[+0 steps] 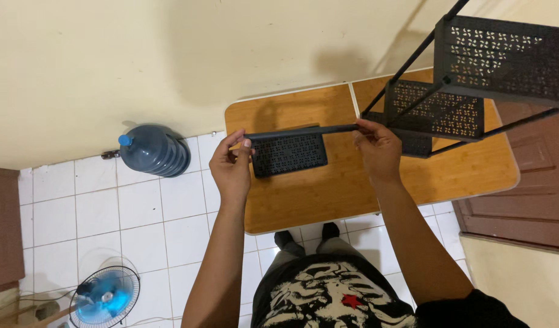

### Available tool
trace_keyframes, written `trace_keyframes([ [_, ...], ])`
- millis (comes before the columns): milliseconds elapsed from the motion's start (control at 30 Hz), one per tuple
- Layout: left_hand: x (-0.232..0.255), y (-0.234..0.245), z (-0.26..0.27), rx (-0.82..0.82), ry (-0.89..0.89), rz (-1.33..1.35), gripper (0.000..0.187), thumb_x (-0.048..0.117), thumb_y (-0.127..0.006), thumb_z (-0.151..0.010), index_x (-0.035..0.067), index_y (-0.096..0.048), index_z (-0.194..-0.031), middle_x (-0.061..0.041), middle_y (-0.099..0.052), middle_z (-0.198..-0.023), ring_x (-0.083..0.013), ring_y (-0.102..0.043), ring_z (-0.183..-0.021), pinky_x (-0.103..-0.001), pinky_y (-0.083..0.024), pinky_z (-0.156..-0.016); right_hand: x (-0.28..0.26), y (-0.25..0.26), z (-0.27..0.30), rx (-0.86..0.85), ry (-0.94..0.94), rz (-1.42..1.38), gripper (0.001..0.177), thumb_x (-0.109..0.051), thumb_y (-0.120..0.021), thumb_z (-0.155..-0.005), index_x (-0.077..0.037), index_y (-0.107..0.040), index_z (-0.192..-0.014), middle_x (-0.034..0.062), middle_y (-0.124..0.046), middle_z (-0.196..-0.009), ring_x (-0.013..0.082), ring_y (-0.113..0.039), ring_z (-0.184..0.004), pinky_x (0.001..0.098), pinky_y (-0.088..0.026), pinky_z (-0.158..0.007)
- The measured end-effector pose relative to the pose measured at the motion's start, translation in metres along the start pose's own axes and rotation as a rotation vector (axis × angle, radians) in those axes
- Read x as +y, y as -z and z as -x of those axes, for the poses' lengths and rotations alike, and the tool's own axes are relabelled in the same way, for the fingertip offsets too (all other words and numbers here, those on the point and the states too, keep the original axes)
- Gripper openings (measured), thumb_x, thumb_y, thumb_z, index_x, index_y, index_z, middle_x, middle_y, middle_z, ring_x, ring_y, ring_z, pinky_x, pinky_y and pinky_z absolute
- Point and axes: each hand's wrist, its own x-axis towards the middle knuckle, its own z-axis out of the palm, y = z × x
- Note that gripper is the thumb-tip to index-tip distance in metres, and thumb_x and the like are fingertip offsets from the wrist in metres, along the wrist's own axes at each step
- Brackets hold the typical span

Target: The person assembles a black metal shelving unit by inserting vertical poles into the perforated shelves and securing them with small fasteners. They handle the shelves and poles one at a time, aligning and tightening each connection.

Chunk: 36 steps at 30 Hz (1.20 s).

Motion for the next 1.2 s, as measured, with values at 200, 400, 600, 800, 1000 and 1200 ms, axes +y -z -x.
trace_keyframes([
  [200, -0.022, -0.010, 0.000, 0.046, 0.037, -0.029, 0.029, 0.008, -0.072, -0.095, 0.001, -0.071, -0.123, -0.004, -0.074, -0.104, -0.0048, -0.064, -0.072, -0.021, -0.055, -0.066, 0.032, 0.005, -0.009, 0.001, -0.030, 0.110, 0.027, -0.003, -0.075, -0.093, -0.001, -0.074, -0.120, 0.0007, -0.070, -0.097, 0.0056, -0.063, -0.083, 0.0213, -0.052, -0.075],
  [400, -0.070, -0.019, -0.007, 0.066, 0.012, -0.049, 0.027, 0.008, -0.073, -0.094, 0.002, -0.072, -0.121, -0.002, -0.075, -0.099, -0.0035, -0.064, -0.072, -0.019, -0.050, -0.063, 0.068, 0.008, -0.024, -0.023, -0.022, 0.100, 0.023, -0.004, -0.075, -0.096, -0.001, -0.073, -0.119, 0.0004, -0.073, -0.097, 0.0044, -0.064, -0.084, 0.0201, -0.053, -0.077],
  [600, -0.125, -0.026, -0.011, 0.095, 0.124, -0.135, 0.023, 0.012, -0.077, -0.097, 0.007, -0.077, -0.120, -0.007, -0.071, -0.089, -0.0087, -0.059, -0.075, -0.024, -0.048, -0.067, 0.112, 0.010, -0.035, -0.032, -0.054, 0.189, 0.025, -0.006, -0.075, -0.094, -0.004, -0.074, -0.119, -0.0011, -0.073, -0.098, 0.0027, -0.062, -0.081, 0.0197, -0.052, -0.071],
  [800, -0.182, -0.028, -0.010, 0.139, -0.163, -0.418, 0.022, 0.013, -0.079, -0.091, 0.014, -0.078, -0.113, -0.006, -0.071, -0.126, -0.0248, -0.059, -0.124, -0.039, -0.043, -0.110, 0.183, 0.014, -0.039, -0.059, -0.068, 0.237, 0.026, -0.009, -0.076, -0.095, -0.005, -0.074, -0.121, -0.0023, -0.071, -0.094, 0.0022, -0.055, -0.073, 0.0192, -0.046, -0.065],
  [1000, -0.243, -0.021, -0.007, 0.158, -0.094, -0.443, 0.022, 0.012, -0.080, -0.088, 0.013, -0.079, -0.110, -0.010, -0.066, -0.133, -0.0280, -0.052, -0.131, -0.041, -0.039, -0.114, 0.243, 0.011, -0.033, -0.096, -0.010, 0.318, 0.029, -0.013, -0.077, -0.093, -0.004, -0.075, -0.121, -0.0042, -0.073, -0.094, 0.0023, -0.057, -0.073, 0.0207, -0.046, -0.065],
  [1200, -0.297, -0.013, -0.008, 0.144, -0.008, -0.546, 0.020, 0.012, -0.081, -0.086, 0.010, -0.080, -0.106, -0.010, -0.067, -0.134, -0.0299, -0.050, -0.134, -0.042, -0.036, -0.116, 0.271, 0.006, -0.030, -0.179, -0.092, 0.707, 0.029, -0.027, -0.080, -0.088, -0.014, -0.080, -0.114, 0.0065, -0.075, -0.074, 0.0111, -0.065, -0.062, 0.0276, -0.050, -0.059],
])
